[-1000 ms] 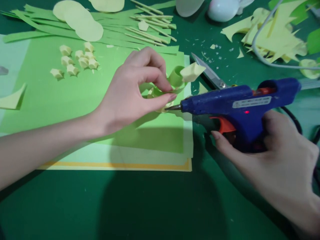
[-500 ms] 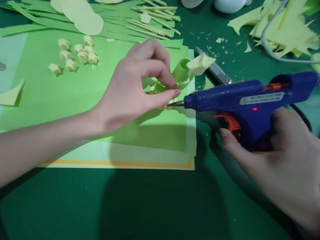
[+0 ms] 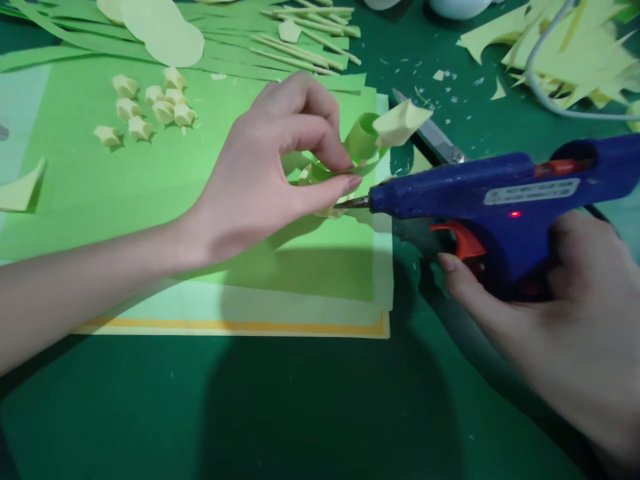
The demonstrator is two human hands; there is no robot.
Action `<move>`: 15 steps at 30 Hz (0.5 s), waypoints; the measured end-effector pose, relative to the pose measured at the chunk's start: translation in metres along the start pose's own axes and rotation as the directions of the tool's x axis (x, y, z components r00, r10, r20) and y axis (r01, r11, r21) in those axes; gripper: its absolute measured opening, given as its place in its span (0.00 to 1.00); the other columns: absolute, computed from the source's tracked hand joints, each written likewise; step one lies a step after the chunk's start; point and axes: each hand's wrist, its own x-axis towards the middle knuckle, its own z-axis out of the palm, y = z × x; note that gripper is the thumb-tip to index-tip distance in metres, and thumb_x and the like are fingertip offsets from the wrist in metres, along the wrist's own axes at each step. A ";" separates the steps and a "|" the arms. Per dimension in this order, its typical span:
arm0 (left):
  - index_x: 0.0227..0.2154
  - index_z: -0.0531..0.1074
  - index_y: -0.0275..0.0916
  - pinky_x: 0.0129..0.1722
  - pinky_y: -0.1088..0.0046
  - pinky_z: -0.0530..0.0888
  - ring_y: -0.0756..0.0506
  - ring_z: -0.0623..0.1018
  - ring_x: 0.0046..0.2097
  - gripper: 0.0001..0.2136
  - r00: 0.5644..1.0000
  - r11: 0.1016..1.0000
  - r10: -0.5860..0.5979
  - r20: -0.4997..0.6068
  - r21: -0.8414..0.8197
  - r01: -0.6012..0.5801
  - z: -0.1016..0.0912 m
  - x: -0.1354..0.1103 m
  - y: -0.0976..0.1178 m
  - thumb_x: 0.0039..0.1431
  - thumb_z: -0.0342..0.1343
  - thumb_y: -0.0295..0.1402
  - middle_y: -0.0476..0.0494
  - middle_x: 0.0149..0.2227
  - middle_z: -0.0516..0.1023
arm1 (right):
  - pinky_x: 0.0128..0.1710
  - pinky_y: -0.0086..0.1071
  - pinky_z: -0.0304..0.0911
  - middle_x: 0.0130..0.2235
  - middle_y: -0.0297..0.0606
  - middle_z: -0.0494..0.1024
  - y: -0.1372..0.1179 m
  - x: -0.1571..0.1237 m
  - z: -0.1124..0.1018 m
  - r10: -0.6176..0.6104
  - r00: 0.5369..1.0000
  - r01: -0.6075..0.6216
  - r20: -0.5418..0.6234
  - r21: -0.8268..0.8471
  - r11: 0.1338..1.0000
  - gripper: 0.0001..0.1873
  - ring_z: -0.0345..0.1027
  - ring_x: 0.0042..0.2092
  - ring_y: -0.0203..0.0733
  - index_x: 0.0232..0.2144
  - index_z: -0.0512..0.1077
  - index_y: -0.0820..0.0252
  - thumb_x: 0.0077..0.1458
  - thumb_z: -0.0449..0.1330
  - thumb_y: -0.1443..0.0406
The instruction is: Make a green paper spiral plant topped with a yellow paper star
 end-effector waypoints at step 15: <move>0.21 0.71 0.44 0.42 0.60 0.73 0.44 0.74 0.42 0.05 0.999 0.999 0.045 0.000 -0.004 -0.045 0.001 0.001 -0.003 0.48 0.62 0.31 0.47 0.35 0.73 | 0.19 0.31 0.46 0.23 0.34 0.61 -0.001 0.001 -0.001 -0.035 0.999 0.035 -0.004 0.008 0.999 0.23 0.55 0.22 0.37 0.25 0.51 0.56 0.45 0.52 0.45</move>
